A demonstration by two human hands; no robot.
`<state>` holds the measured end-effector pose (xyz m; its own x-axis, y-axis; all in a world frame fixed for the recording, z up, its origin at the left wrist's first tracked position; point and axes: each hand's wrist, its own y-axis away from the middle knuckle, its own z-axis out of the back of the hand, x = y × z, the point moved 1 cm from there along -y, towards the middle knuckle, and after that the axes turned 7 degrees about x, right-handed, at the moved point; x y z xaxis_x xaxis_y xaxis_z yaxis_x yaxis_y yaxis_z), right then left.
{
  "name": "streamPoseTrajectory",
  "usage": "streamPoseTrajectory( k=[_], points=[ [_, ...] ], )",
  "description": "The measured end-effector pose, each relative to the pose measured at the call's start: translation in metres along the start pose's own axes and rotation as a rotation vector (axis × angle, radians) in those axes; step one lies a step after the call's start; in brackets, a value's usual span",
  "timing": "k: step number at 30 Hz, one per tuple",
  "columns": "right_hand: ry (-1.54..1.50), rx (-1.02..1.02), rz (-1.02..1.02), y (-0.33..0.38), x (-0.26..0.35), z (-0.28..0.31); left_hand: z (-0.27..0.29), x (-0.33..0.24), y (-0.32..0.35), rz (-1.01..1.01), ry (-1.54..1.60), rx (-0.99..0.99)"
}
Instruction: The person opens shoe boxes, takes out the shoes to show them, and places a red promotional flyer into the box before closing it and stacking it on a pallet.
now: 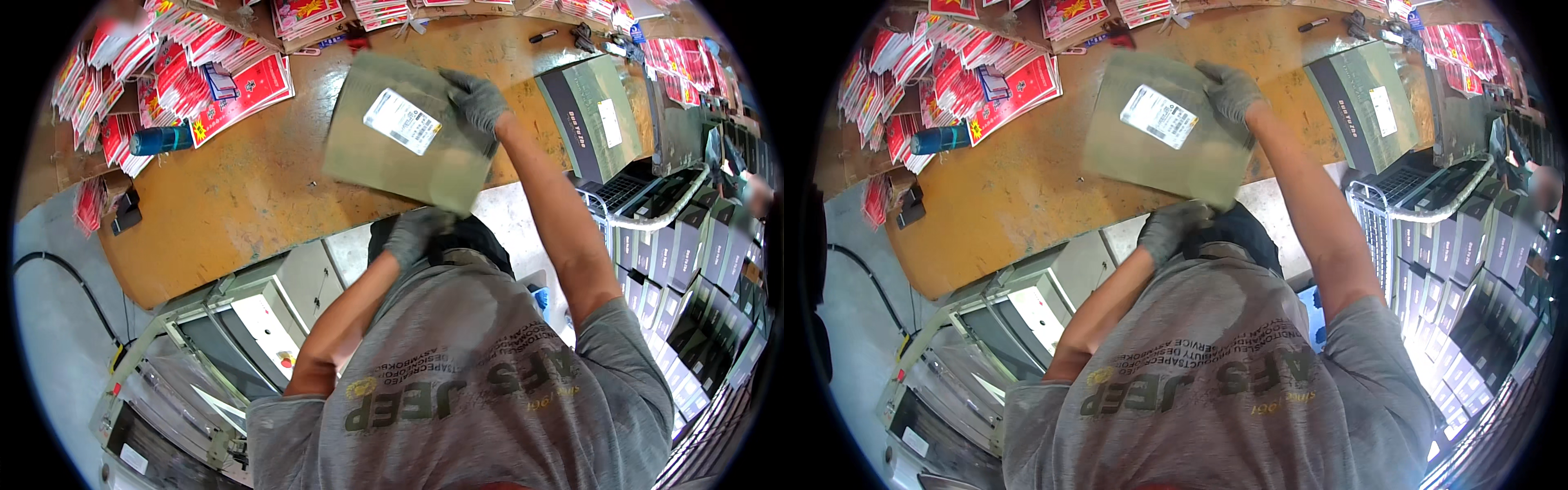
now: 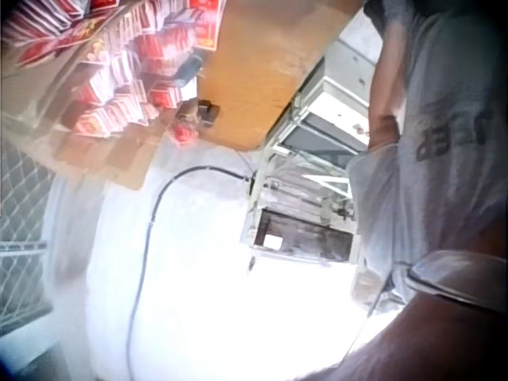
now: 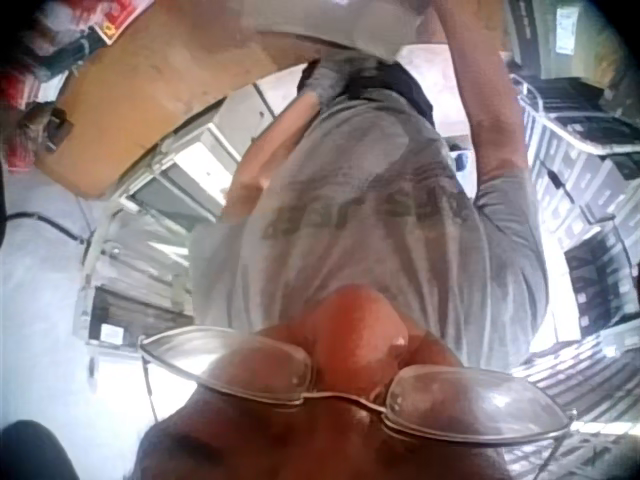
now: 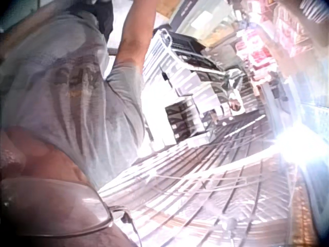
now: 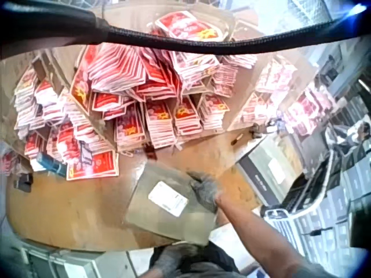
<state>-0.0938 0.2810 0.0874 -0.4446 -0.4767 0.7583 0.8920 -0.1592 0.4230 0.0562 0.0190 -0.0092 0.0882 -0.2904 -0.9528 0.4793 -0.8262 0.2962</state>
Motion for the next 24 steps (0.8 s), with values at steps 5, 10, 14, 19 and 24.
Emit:
streamPoseTrajectory(
  k=[5, 10, 14, 19, 24],
  points=[
    [0.291, -0.292, 0.269, 0.036, 0.029, 0.021, 0.05, -0.1, -0.064, -0.056, -0.189, -0.305],
    [0.253, -0.669, -0.224, 0.12, -0.083, -0.026, 0.144, -0.064, -0.048, 0.3, -0.909, -0.773],
    [-0.252, -0.294, -0.402, 0.141, -0.112, -0.069, 0.139, -0.057, -0.043, 0.58, -0.246, -0.386],
    [-0.189, -0.363, -0.223, 0.108, -0.106, -0.007, 0.119, -0.035, -0.073, 0.364, -0.275, -0.359],
    [0.264, -0.383, -0.235, 0.084, -0.119, 0.014, 0.226, -0.038, -0.16, 0.18, -0.551, -0.954]
  ],
)
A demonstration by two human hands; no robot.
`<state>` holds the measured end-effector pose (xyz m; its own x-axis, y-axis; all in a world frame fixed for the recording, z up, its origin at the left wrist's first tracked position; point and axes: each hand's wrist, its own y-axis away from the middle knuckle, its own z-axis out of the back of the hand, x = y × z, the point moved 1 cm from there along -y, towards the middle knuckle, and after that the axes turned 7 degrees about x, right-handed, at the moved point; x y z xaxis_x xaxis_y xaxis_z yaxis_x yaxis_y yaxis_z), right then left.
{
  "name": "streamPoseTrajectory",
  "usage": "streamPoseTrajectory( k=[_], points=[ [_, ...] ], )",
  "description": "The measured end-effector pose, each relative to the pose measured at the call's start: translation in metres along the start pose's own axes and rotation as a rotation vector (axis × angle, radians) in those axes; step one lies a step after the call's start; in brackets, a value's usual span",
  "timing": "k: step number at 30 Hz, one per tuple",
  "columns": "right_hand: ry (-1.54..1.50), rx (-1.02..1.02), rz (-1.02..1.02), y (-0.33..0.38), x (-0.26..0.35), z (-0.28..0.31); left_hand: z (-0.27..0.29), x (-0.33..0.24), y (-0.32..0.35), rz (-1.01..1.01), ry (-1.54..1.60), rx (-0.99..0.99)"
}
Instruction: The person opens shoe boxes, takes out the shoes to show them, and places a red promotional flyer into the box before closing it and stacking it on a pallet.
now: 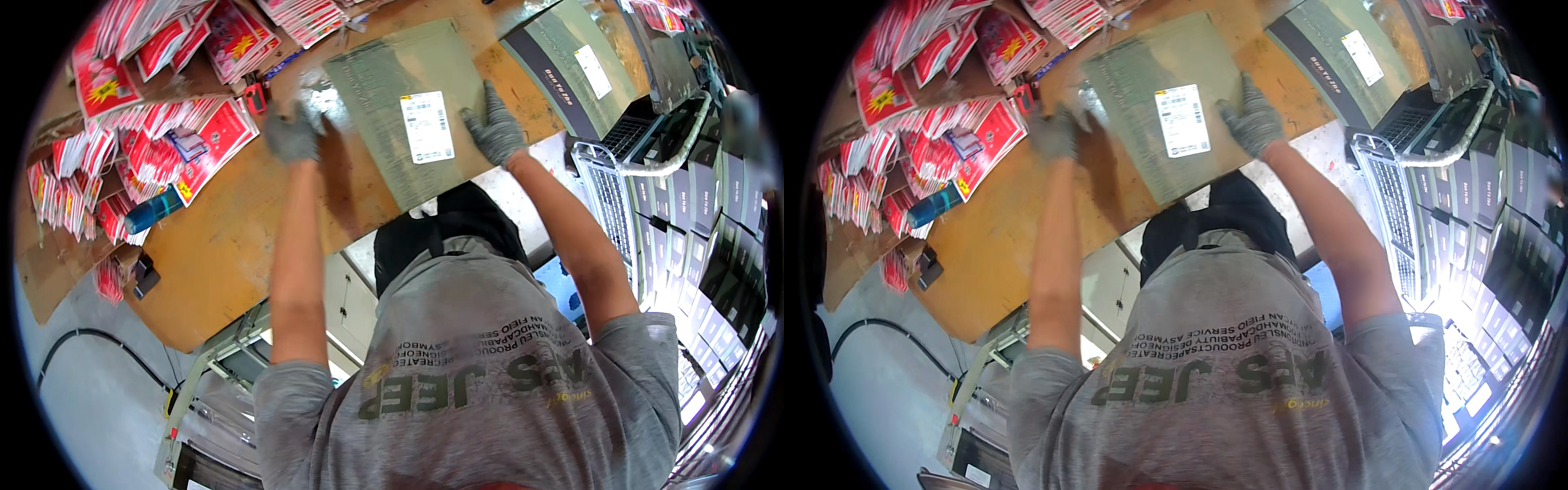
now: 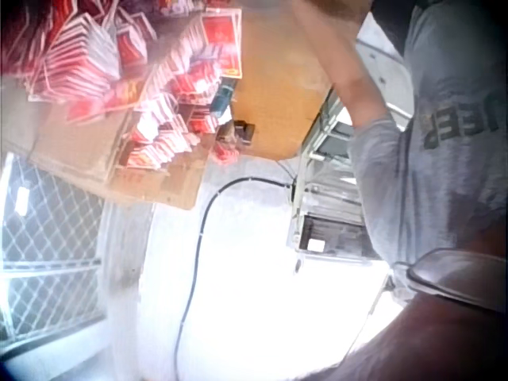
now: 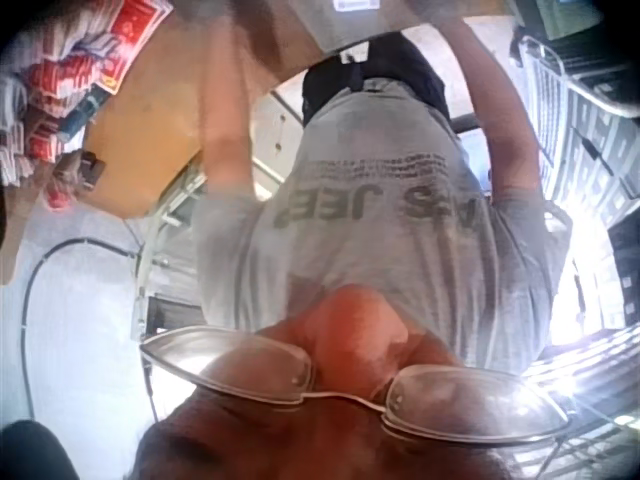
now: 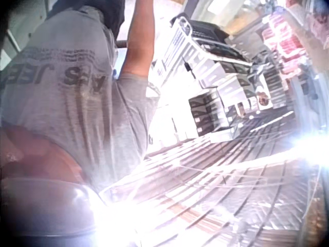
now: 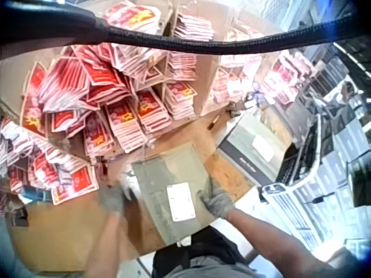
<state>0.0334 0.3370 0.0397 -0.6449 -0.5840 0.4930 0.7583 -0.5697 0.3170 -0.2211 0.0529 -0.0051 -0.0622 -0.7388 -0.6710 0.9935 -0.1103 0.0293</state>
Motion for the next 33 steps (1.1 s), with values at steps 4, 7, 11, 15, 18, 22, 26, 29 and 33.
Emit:
streamPoseTrajectory(
  k=[4, 7, 11, 15, 18, 22, 26, 29, 33],
  points=[
    [0.04, -0.025, 0.047, 0.001, 0.004, -0.005, 0.005, 0.031, -0.099, 0.249, -0.445, 0.118],
    [-0.015, -0.037, 0.111, -0.004, -0.009, -0.01, -0.004, 0.049, -0.129, 0.29, -0.555, 0.355],
    [-0.08, -0.01, 0.174, -0.005, -0.012, -0.012, -0.002, 0.04, -0.126, 0.352, -0.494, 0.311],
    [0.2, -0.248, 0.492, -0.021, -0.002, 0.007, -0.001, -0.037, -0.054, 0.335, 0.628, 0.165],
    [-0.24, -0.113, 0.81, -0.026, 0.041, 0.031, 0.015, -0.13, 0.058, 0.469, 1.201, 0.504],
    [-0.049, 0.212, 1.078, -0.024, 0.082, 0.076, -0.001, -0.188, 0.142, 0.786, 1.572, 0.623],
    [0.169, 0.201, 0.838, -0.034, 0.091, 0.088, 0.002, -0.202, 0.154, 0.793, 1.656, 0.674],
    [0.144, -0.015, 0.848, -0.05, 0.124, 0.096, 0.0, -0.178, 0.171, 0.815, 1.528, 0.792],
    [0.405, 0.227, 0.303, -0.1, 0.115, 0.029, 0.004, -0.16, 0.176, 0.797, 1.38, 0.908]
  ],
)
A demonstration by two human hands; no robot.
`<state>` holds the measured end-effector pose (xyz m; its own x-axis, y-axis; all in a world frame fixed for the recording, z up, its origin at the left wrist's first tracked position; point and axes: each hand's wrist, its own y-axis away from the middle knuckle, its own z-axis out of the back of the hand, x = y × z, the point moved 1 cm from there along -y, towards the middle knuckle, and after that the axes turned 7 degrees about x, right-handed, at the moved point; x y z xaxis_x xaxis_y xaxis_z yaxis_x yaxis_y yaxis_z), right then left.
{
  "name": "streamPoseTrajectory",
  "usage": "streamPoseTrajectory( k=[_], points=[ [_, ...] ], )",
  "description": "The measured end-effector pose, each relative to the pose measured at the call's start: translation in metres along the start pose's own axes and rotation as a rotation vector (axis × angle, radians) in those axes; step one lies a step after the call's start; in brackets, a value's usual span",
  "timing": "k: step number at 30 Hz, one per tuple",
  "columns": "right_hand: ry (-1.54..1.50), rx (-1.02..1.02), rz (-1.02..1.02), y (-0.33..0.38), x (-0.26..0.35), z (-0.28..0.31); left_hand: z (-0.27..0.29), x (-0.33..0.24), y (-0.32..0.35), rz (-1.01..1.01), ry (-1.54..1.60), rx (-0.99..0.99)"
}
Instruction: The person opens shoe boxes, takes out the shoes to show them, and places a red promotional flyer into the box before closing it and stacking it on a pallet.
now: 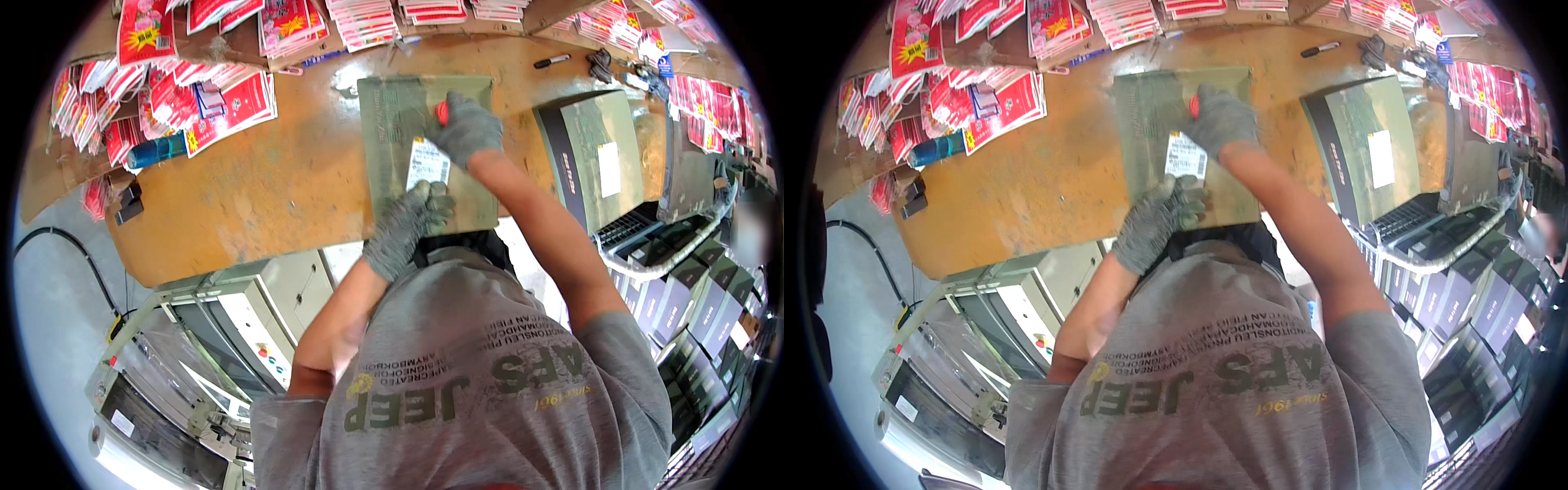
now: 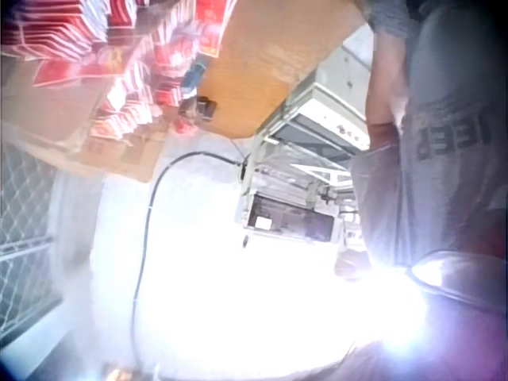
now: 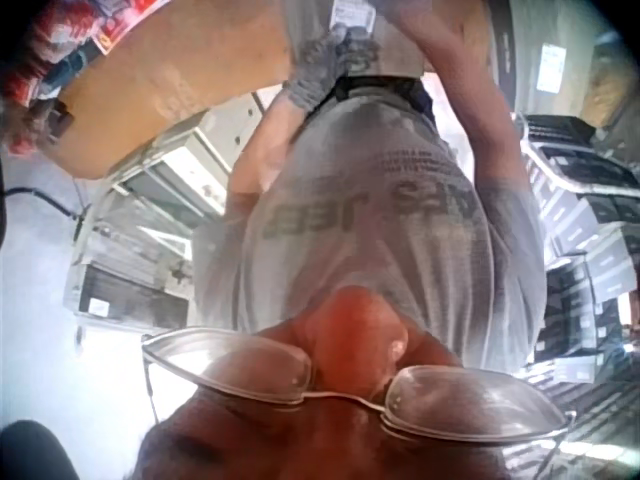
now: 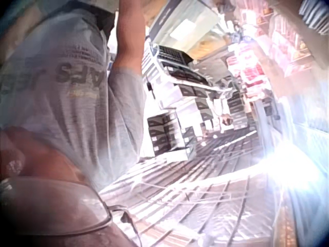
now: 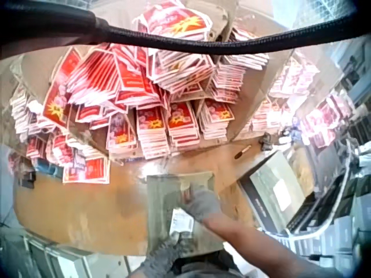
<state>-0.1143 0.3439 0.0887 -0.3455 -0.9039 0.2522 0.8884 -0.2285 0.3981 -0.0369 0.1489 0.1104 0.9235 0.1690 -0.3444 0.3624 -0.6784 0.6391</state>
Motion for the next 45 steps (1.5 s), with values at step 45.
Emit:
streamPoseTrajectory(
  k=[45],
  points=[
    [-0.63, -0.103, -0.398, 0.175, -0.097, -0.148, 0.106, 0.033, -0.014, -0.258, -0.722, -0.397]
  ],
)
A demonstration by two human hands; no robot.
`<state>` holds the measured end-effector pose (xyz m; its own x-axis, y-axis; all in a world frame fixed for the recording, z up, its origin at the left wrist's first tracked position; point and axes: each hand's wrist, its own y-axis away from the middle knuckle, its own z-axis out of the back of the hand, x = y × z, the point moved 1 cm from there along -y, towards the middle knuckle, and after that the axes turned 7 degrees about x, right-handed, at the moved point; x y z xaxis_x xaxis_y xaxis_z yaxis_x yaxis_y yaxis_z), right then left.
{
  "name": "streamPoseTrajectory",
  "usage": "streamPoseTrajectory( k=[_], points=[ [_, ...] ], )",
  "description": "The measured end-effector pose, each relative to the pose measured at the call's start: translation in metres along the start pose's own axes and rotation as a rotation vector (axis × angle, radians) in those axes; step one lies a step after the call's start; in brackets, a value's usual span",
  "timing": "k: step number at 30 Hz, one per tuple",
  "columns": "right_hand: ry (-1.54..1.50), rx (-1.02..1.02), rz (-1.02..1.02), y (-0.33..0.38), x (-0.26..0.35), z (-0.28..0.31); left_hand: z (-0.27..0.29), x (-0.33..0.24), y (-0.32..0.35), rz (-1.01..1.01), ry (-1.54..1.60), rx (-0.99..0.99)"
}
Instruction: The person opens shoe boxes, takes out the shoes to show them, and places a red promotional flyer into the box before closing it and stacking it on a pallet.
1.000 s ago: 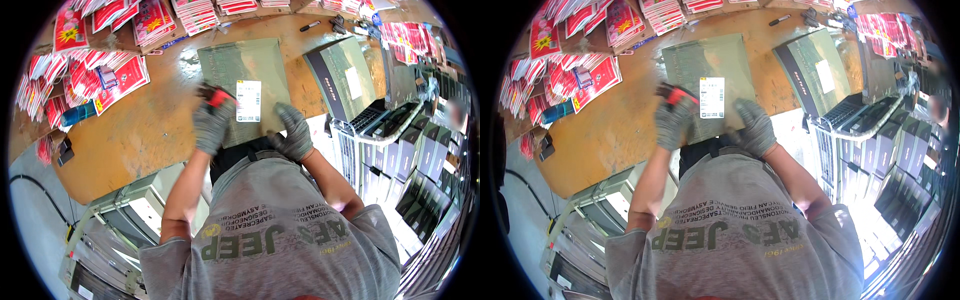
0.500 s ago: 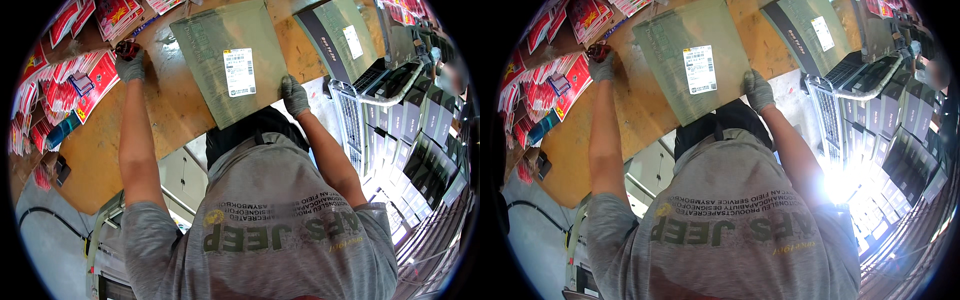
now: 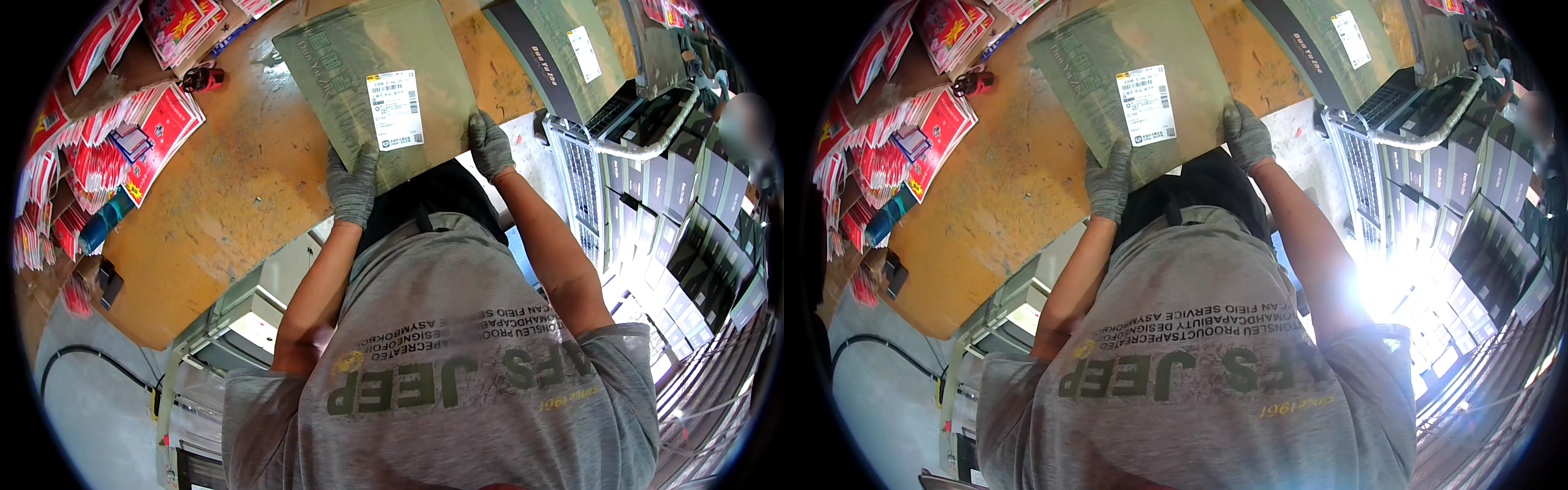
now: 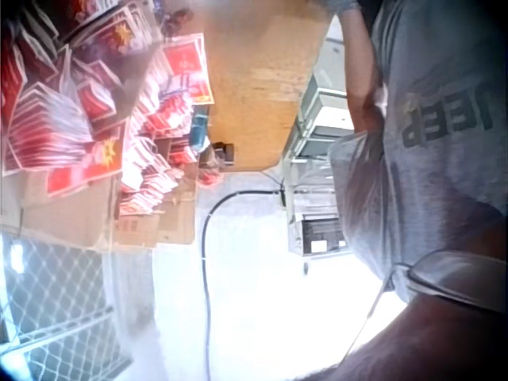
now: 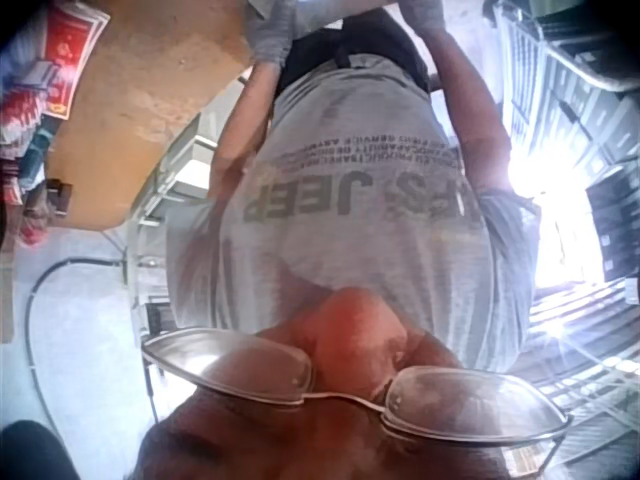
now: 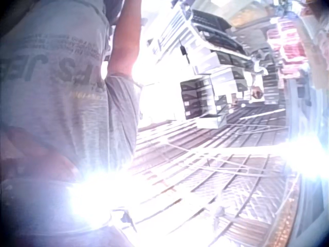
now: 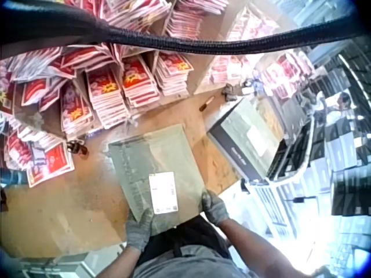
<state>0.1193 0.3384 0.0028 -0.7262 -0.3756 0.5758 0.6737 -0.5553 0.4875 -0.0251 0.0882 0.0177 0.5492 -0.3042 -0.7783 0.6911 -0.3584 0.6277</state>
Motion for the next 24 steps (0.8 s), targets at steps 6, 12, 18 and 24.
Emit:
streamPoseTrajectory(
  k=[6, 12, 18, 24],
  points=[
    [-0.067, 0.082, 0.049, -0.011, -0.018, 0.002, 0.006, 0.006, -0.006, -0.023, 0.009, 0.075],
    [-0.658, 0.398, -0.049, -0.037, -0.024, 0.017, 0.01, 0.01, -0.009, -0.069, -0.002, 0.087],
    [-0.899, 0.512, -0.039, -0.034, 0.022, 0.017, 0.016, 0.032, -0.016, -0.062, 0.094, 0.092],
    [-0.809, 0.68, -0.01, -0.025, 0.028, 0.029, 0.023, 0.041, -0.019, -0.072, 0.245, 0.122]
  ],
)
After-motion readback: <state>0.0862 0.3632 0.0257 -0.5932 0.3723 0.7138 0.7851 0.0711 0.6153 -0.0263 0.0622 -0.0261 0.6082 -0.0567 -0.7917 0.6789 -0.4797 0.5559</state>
